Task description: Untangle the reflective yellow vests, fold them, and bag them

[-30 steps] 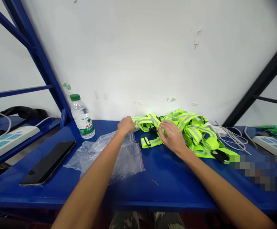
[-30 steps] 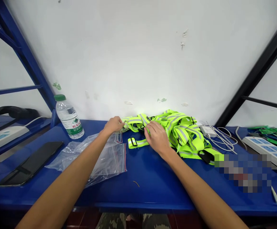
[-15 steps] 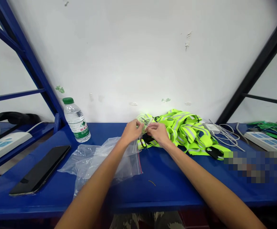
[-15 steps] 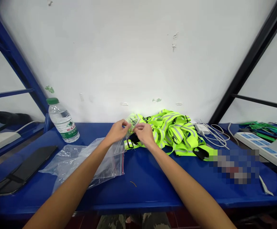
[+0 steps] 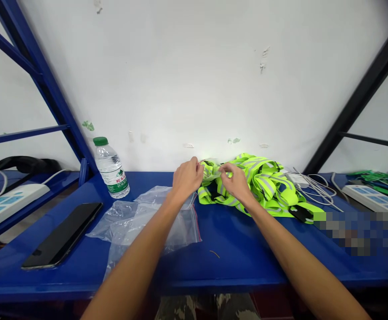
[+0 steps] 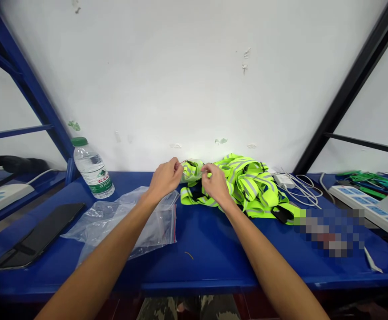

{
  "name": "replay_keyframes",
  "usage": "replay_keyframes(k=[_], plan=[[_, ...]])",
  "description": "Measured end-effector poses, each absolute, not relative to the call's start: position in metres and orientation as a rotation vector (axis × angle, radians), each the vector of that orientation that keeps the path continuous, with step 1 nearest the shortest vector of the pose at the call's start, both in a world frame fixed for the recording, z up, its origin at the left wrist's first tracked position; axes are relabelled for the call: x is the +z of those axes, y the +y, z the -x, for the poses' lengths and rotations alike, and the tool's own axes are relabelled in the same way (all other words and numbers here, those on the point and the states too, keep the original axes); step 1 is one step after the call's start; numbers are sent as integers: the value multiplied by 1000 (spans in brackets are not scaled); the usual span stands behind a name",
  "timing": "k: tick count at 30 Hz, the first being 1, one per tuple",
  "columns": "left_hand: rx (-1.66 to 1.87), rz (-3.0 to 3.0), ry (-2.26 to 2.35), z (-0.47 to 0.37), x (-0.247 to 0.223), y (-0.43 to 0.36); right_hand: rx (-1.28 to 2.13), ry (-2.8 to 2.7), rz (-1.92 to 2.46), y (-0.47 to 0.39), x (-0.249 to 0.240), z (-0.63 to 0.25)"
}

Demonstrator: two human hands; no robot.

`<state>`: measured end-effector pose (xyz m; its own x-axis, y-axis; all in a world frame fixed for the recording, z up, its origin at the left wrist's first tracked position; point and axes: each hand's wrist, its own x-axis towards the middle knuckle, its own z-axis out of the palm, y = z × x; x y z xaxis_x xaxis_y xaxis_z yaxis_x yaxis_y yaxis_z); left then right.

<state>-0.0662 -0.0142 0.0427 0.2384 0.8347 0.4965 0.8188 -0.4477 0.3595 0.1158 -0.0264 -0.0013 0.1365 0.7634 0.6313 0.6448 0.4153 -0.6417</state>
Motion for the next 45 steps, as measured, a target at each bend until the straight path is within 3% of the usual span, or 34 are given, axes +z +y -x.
replay_keyframes(k=[3, 8, 11, 15, 19, 21, 26, 29, 34, 39, 45], plan=[[1133, -2435, 1425, 49, 45, -23, 314, -1618, 1306, -32, 5, -117], [1208, -2506, 1068, 28, 44, -46, 957, -1278, 1165, -37, 9, -131], [1230, -2487, 957, 29, 46, -47, 889, -958, 1081, -38, 9, -139], [1350, -1901, 1294, 43, 47, -27, 859, -783, 863, -48, 13, -144], [827, -1131, 1051, 50, 43, -14, 911, -923, 790, -68, 19, -148], [884, -1013, 949, 48, 42, -16, 878, -1024, 844, -77, 21, -151], [1428, -1030, 930, 43, 43, -26, 739, -1479, 1107, -84, 17, -150], [1535, -1131, 961, 50, 41, -26, 676, -1460, 1178, -82, 15, -142], [1676, -1485, 1508, 86, 41, -28, 667, -1324, 1181, -83, 24, -147], [1499, -1973, 2082, 130, 38, -38, 461, -1095, 1273, -86, 30, -185], [620, -2235, 2466, 149, 47, -52, -308, -882, 1343, -84, 42, -207]])
